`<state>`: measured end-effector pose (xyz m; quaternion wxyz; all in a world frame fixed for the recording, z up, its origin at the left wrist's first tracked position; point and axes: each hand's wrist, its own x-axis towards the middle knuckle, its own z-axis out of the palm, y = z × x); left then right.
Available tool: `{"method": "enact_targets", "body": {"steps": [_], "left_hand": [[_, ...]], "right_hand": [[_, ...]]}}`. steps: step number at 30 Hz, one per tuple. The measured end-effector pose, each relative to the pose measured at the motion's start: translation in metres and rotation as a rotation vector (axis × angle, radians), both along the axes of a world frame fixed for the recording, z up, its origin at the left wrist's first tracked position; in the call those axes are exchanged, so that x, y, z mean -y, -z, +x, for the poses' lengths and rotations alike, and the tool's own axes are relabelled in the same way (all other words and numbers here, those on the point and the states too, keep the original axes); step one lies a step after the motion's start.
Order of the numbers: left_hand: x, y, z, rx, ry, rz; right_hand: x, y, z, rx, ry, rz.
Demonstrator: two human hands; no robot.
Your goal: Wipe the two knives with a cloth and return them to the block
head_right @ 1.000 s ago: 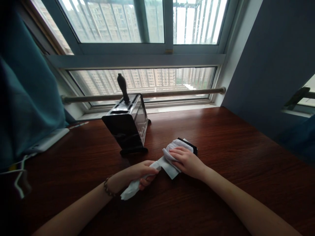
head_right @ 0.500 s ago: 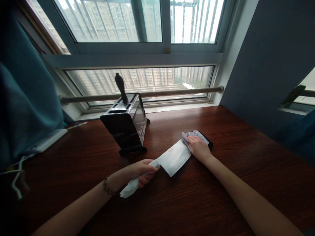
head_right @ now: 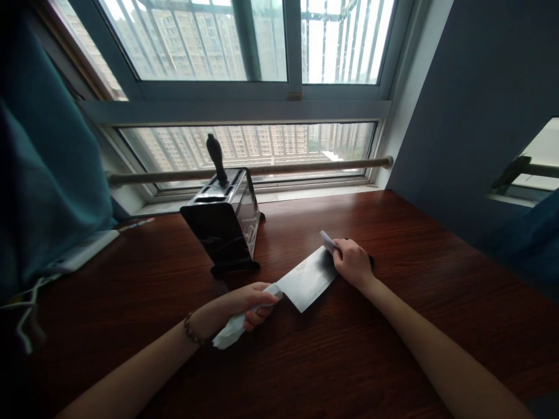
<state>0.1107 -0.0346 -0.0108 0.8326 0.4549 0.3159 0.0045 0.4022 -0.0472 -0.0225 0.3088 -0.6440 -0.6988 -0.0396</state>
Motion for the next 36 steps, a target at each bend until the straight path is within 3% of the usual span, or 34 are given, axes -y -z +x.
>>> {"method": "enact_targets", "body": {"steps": [1, 4, 5, 7, 17, 27, 36], "left_hand": [[0.000, 0.000, 0.000, 0.000, 0.000, 0.003], [0.000, 0.000, 0.000, 0.000, -0.001, 0.013], [0.000, 0.000, 0.000, -0.001, -0.001, 0.015], [0.000, 0.001, 0.000, -0.003, 0.001, 0.020], [0.003, -0.004, 0.001, -0.003, 0.007, 0.068], [-0.001, -0.004, 0.001, -0.003, 0.020, 0.004], [0.001, -0.005, 0.001, -0.013, -0.001, -0.009]], "right_hand": [[0.007, -0.007, -0.009, -0.086, -0.112, -0.021], [0.027, -0.023, -0.036, -0.198, -0.634, -0.248], [0.032, -0.026, -0.043, -0.171, -0.743, -0.291], [0.038, -0.028, -0.051, -0.121, -0.819, -0.303], [0.025, -0.021, -0.040, -0.143, -0.738, -0.346], [-0.014, 0.006, 0.019, -0.113, -0.356, -0.279], [-0.017, 0.007, 0.027, -0.042, -0.185, -0.251]]}}
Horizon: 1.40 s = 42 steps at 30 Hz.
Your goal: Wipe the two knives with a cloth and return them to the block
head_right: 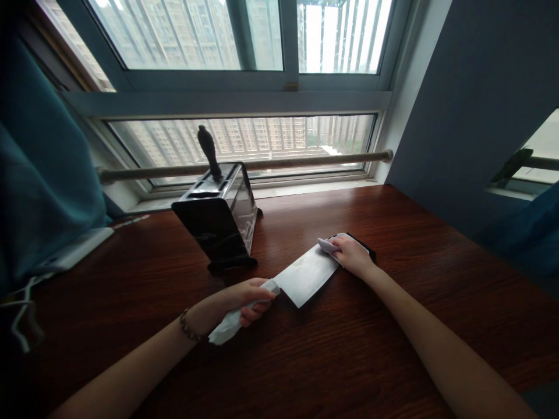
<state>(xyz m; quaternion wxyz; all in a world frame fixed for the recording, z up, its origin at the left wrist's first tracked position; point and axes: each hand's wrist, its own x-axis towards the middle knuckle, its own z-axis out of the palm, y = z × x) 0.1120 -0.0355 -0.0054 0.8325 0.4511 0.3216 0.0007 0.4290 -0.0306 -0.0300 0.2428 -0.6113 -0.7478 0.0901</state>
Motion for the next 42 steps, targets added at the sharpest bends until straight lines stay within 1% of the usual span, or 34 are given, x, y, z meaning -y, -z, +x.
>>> {"method": "enact_targets", "body": {"steps": [3, 5, 10, 12, 13, 14, 16, 18, 19, 21, 23, 27, 31, 34, 39, 42], "left_hand": [[0.000, -0.001, 0.000, -0.004, 0.000, -0.002], [0.000, -0.001, 0.000, -0.003, 0.003, -0.004], [0.000, -0.001, 0.000, -0.003, 0.008, -0.004], [0.000, -0.001, 0.000, 0.000, 0.005, -0.008], [0.000, -0.001, 0.000, 0.002, 0.004, -0.011], [0.000, -0.001, 0.000, 0.004, 0.003, -0.013], [0.001, -0.001, 0.000, 0.006, 0.003, -0.017], [0.000, -0.001, 0.000, 0.005, 0.006, -0.019], [0.000, -0.002, 0.000, 0.004, 0.007, -0.020], [0.000, -0.002, 0.000, 0.003, 0.011, -0.019], [0.000, -0.001, 0.000, 0.008, 0.015, -0.016], [-0.001, 0.001, -0.001, 0.022, 0.015, -0.011], [-0.001, 0.001, -0.001, 0.019, 0.012, -0.015], [-0.001, 0.001, -0.001, 0.018, 0.009, -0.013], [-0.001, -0.001, 0.000, 0.010, 0.013, -0.014], [0.000, -0.001, -0.001, 0.009, 0.016, -0.014]], "right_hand": [[0.001, 0.000, 0.001, 0.038, 0.090, 0.032], [0.001, 0.001, 0.003, 0.041, 0.124, 0.046], [-0.002, 0.002, 0.005, 0.014, 0.158, 0.097], [0.001, -0.002, -0.003, -0.084, 0.137, 0.125], [0.004, -0.005, -0.010, -0.163, 0.105, 0.126], [0.009, -0.008, -0.018, -0.253, 0.040, 0.115], [0.021, -0.014, -0.039, -0.358, -0.146, 0.060], [0.034, -0.019, -0.058, -0.261, -0.433, 0.054], [0.039, -0.020, -0.066, -0.189, -0.511, 0.058], [0.045, -0.019, -0.075, -0.098, -0.580, 0.076], [0.044, -0.017, -0.076, -0.105, -0.576, 0.075], [0.035, -0.009, -0.068, -0.188, -0.534, 0.064], [0.031, -0.007, -0.065, -0.226, -0.477, 0.062], [0.031, -0.006, -0.064, -0.198, -0.426, 0.066], [0.025, 0.000, -0.054, -0.110, -0.290, 0.080], [0.021, 0.003, -0.049, -0.100, -0.284, 0.083]]}}
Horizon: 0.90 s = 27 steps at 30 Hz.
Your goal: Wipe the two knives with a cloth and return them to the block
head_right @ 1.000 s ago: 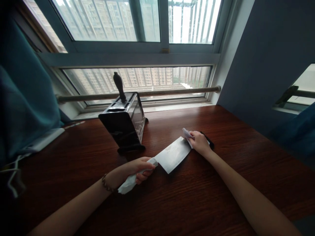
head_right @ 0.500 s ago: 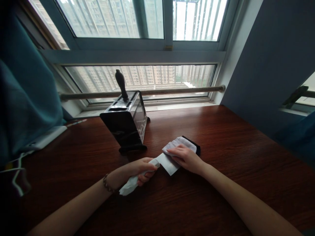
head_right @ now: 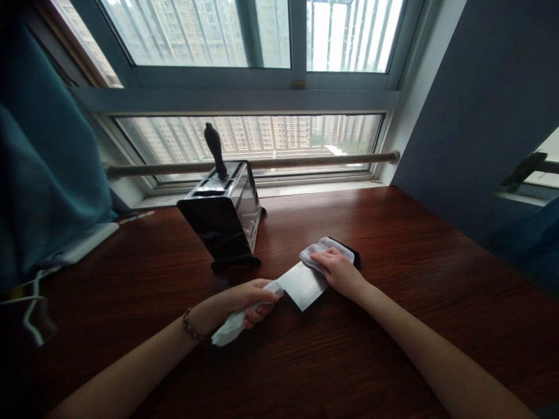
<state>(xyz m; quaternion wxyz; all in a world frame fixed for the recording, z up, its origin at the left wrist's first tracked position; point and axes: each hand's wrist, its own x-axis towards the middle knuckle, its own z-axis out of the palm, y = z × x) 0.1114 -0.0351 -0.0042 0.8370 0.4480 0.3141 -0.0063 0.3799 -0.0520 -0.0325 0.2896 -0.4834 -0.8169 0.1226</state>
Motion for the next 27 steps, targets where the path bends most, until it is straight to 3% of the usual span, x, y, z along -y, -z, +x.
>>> {"method": "enact_targets", "body": {"steps": [4, 13, 19, 27], "left_hand": [[0.000, 0.002, -0.001, 0.003, -0.001, 0.002], [-0.002, 0.007, 0.000, -0.021, -0.006, 0.012], [-0.001, 0.005, 0.001, -0.023, -0.009, 0.020], [-0.001, 0.005, 0.001, -0.029, -0.009, 0.025]], "right_hand": [[0.004, -0.005, -0.004, -0.069, -0.066, -0.036], [0.033, -0.029, -0.042, -0.172, -0.383, -0.154], [0.024, -0.018, -0.032, -0.053, -0.170, -0.072], [0.006, -0.006, -0.015, 0.002, -0.062, -0.026]]}}
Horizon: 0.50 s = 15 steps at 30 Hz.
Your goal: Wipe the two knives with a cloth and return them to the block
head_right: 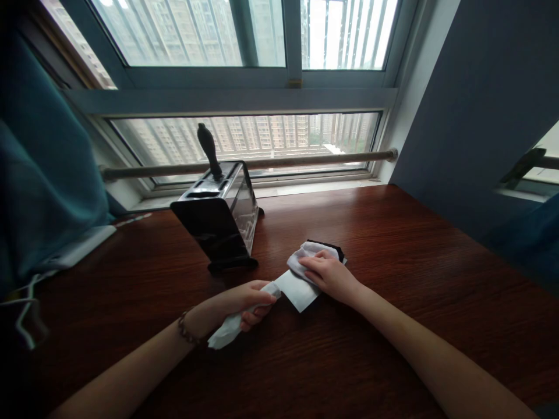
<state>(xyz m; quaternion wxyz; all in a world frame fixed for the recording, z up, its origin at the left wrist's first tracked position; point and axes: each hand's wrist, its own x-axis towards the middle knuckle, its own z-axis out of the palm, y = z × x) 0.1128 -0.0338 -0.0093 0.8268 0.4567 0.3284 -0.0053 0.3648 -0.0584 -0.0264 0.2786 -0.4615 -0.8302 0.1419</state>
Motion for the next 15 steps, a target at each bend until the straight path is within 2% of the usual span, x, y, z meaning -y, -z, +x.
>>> {"method": "enact_targets", "body": {"steps": [4, 10, 15], "left_hand": [[0.001, 0.000, 0.000, 0.002, -0.006, 0.004], [0.002, -0.003, 0.000, 0.003, -0.004, -0.002], [0.001, -0.005, -0.001, 0.015, 0.003, -0.014]], "right_hand": [[-0.011, 0.009, 0.015, 0.030, 0.082, 0.025], [-0.028, 0.028, 0.044, 0.065, 0.299, 0.110], [-0.025, 0.025, 0.039, 0.053, 0.238, 0.168]]}}
